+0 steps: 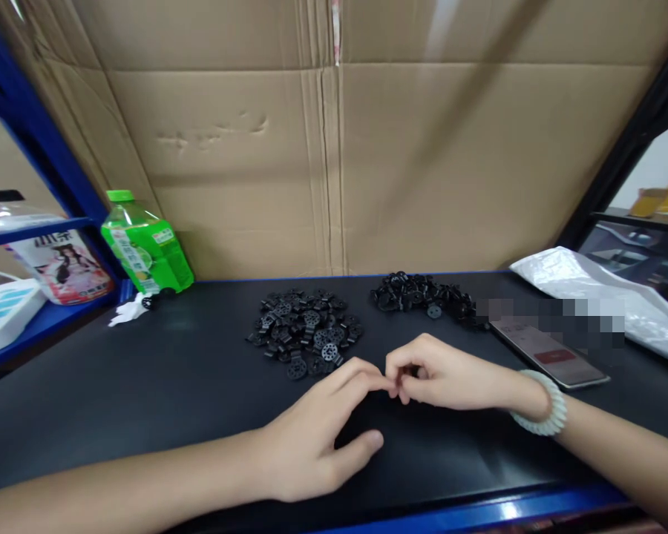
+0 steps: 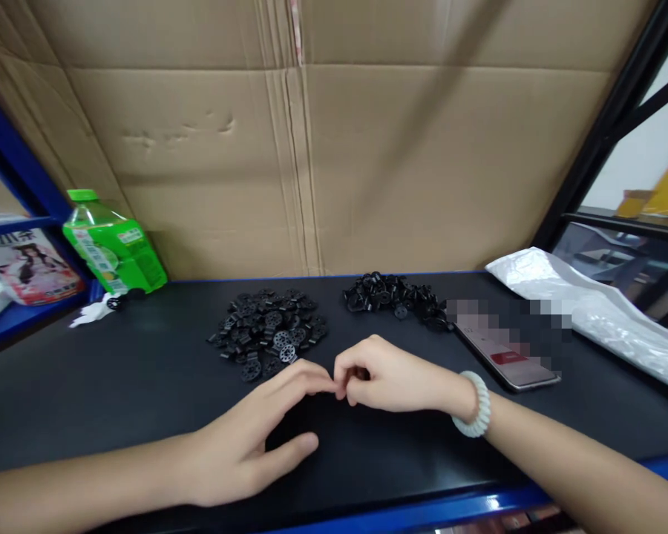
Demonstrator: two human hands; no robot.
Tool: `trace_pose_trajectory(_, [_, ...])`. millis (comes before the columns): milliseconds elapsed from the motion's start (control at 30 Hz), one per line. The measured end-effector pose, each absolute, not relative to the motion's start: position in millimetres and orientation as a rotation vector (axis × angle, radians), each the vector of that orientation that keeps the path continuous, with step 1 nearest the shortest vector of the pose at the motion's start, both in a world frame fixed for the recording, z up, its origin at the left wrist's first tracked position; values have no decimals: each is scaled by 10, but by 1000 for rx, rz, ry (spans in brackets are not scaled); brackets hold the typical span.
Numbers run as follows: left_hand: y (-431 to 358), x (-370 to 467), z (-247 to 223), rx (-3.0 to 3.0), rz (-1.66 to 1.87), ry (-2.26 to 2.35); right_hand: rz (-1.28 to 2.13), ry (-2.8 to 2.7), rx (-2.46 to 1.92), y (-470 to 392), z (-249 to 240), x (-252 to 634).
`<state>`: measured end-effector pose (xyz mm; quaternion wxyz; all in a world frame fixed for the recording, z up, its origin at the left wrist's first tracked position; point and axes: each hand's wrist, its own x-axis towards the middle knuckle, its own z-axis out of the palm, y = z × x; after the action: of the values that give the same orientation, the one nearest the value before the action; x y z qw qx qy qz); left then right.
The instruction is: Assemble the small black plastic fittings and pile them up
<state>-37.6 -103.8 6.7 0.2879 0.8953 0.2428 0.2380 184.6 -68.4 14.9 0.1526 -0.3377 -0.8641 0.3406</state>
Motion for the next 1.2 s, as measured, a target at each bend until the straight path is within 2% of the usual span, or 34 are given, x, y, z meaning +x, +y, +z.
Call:
trace_pose_trajectory(167, [-920, -417, 0, 2332, 600, 817, 265, -2382, -1297, -433, 289, 2173])
trace_pose_trajectory(267, [-821, -453, -50, 2310, 642, 949, -24, -2212, -1473, -254, 321, 2370])
trace_pose_trajectory(400, [-791, -464, -87, 2308, 695, 991, -167, -2157, -1542, -94, 235, 2485])
trace_pose_trajectory(633, [-892, -433, -29, 2441, 676, 778, -312, -2116, -1513, 26, -26, 2357])
trace_pose_trajectory(767, [-895, -448, -28, 2432, 713, 752, -290, -2065, -1463, 79, -53, 2337])
trace_pose_trajectory(933, [-903, -430, -17, 2278, 802, 763, -104, -2030, -1330, -6, 48, 2331])
trace_pose_trajectory(1200, [-833, -383, -52, 1574, 745, 779, 697, -1972, -917, -539, 200, 1931])
